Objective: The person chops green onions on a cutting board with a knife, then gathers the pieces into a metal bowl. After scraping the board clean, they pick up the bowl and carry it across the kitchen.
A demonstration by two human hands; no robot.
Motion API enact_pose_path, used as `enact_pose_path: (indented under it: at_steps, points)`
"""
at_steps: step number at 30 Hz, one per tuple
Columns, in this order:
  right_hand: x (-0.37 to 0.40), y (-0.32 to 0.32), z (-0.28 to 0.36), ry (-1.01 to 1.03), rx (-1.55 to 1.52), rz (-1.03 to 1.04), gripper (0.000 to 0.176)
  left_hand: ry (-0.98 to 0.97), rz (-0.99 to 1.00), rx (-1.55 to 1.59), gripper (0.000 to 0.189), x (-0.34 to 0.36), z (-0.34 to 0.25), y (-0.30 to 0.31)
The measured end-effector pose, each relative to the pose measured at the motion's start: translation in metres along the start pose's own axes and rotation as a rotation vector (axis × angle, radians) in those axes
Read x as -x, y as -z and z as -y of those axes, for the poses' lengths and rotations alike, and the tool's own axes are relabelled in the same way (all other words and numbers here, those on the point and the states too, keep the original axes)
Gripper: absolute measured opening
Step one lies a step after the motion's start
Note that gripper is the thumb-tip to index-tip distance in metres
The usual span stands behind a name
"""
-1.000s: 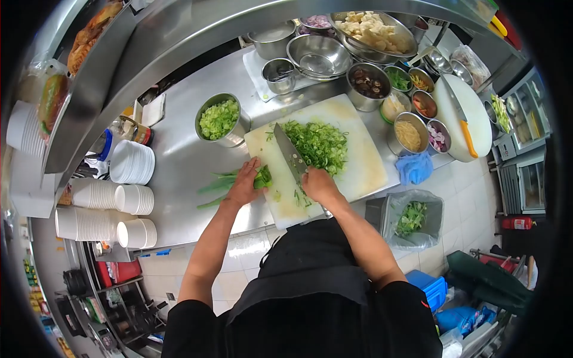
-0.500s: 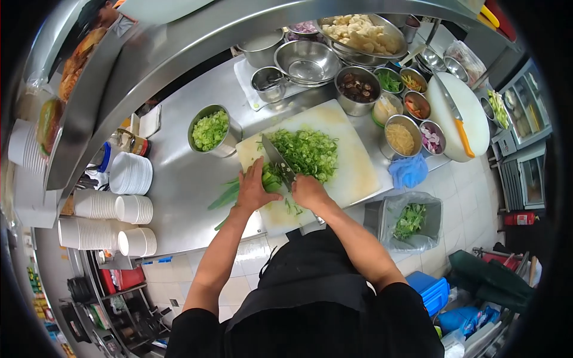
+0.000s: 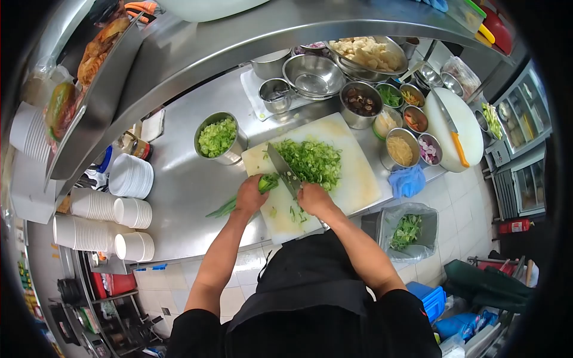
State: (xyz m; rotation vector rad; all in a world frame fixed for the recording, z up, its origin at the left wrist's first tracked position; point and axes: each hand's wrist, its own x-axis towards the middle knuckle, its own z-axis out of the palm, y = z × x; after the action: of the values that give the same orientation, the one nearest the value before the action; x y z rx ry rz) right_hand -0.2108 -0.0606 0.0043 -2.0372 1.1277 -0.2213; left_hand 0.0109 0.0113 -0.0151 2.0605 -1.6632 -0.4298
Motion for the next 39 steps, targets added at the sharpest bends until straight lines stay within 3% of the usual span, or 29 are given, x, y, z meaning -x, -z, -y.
enact_pose_path:
  at_steps: [7,11,13,14,17,19,21,23,30,35,39]
  points:
    - [-0.002,-0.008,-0.009,0.013,0.021,-0.039,0.033,0.002,0.037,0.184,0.044,0.001,0.002,0.038]
    - [0.001,0.0,0.002,-0.012,-0.003,-0.033,0.031,0.005,0.063,0.133,0.048,-0.019,-0.021,0.045]
    - [0.007,0.017,0.017,-0.123,-0.096,0.094,0.027,-0.082,0.051,-0.039,0.055,-0.029,-0.017,0.022]
    - [0.007,0.018,0.018,-0.122,-0.093,0.093,0.027,-0.05,0.138,-0.051,0.067,-0.031,-0.012,0.011]
    - [0.009,0.01,0.012,-0.159,-0.168,0.075,0.028,-0.059,0.066,-0.26,0.079,-0.023,-0.016,-0.015]
    - [0.006,-0.005,0.005,0.027,0.031,-0.109,0.026,-0.103,-0.013,-0.293,0.082,-0.011,-0.024,-0.025]
    - [0.009,-0.01,0.01,-0.007,0.097,-0.068,0.025,-0.144,-0.1,-0.318,0.087,-0.004,-0.028,-0.028]
    - [0.014,-0.012,0.018,-0.033,0.172,-0.022,0.024,-0.261,-0.217,-0.27,0.075,-0.002,-0.029,-0.027]
    - [0.018,-0.012,0.03,-0.031,0.215,0.031,0.024,-0.143,-0.429,0.062,0.042,-0.007,-0.014,-0.045]
    - [0.018,-0.007,0.035,-0.07,0.225,0.07,0.024,-0.26,-0.582,0.104,0.019,-0.014,-0.018,-0.038]
    - [0.017,-0.004,0.035,-0.07,0.242,0.034,0.021,-0.343,-0.446,-0.019,0.016,-0.012,-0.014,-0.034]
